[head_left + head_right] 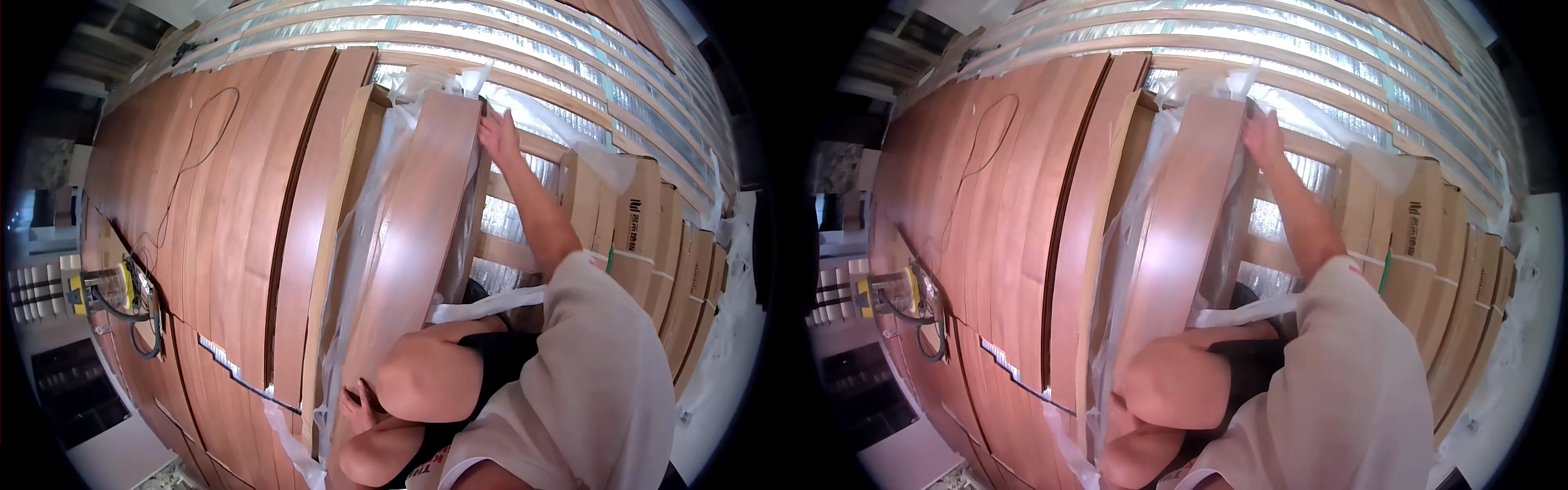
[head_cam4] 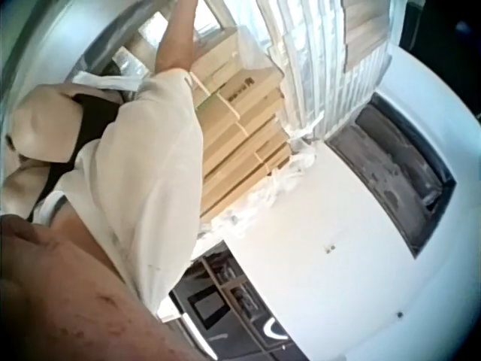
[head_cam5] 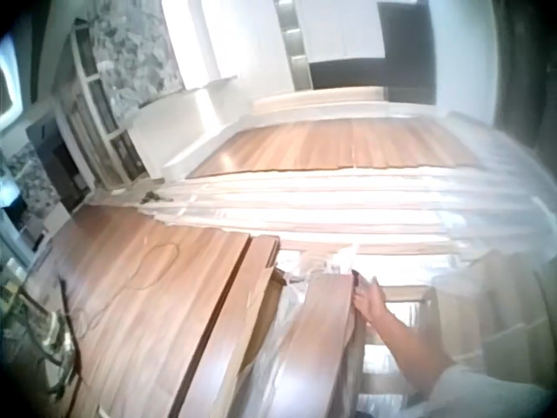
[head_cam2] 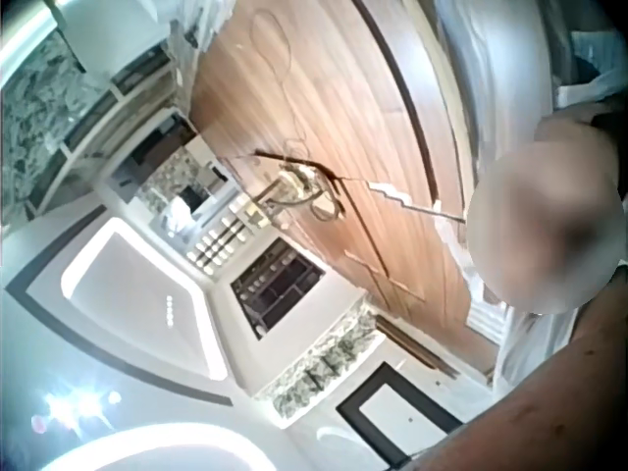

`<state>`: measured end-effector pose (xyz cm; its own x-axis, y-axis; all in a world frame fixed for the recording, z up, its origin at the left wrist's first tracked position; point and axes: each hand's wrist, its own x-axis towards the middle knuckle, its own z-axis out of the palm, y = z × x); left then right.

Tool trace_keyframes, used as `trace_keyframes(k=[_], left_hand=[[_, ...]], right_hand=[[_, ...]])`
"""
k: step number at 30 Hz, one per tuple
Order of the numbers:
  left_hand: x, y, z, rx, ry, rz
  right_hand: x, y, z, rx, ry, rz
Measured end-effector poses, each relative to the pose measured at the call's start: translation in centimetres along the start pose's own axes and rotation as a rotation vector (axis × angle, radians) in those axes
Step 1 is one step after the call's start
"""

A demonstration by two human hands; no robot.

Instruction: The person unwraps wooden flooring boards from plastic packaging and positions them onto a prepared floor surface.

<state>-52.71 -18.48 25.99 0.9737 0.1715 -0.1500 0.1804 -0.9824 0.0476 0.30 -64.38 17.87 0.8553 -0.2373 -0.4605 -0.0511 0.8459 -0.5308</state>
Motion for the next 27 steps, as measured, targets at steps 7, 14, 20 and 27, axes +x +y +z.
trace_keyframes(k=[7,14,20,27], left_hand=[[5.3,0.7,-1.0,-0.147,0.049,0.152],[12.3,5.1,-12.5,-0.283,0.193,0.364],[14.6,9.3,-19.2,-0.202,0.448,0.496],[14.5,15.6,-27.0,-0.145,0.737,0.706]], right_hand=[[-23.4,9.4,-0.8,-0.127,-0.522,0.745],[-21.3,8.2,0.0,0.200,-0.654,0.894],[-26.0,3.2,6.5,0.115,-0.775,0.503],[-35.6,-2.4,13.3,0.109,-0.635,0.380]])
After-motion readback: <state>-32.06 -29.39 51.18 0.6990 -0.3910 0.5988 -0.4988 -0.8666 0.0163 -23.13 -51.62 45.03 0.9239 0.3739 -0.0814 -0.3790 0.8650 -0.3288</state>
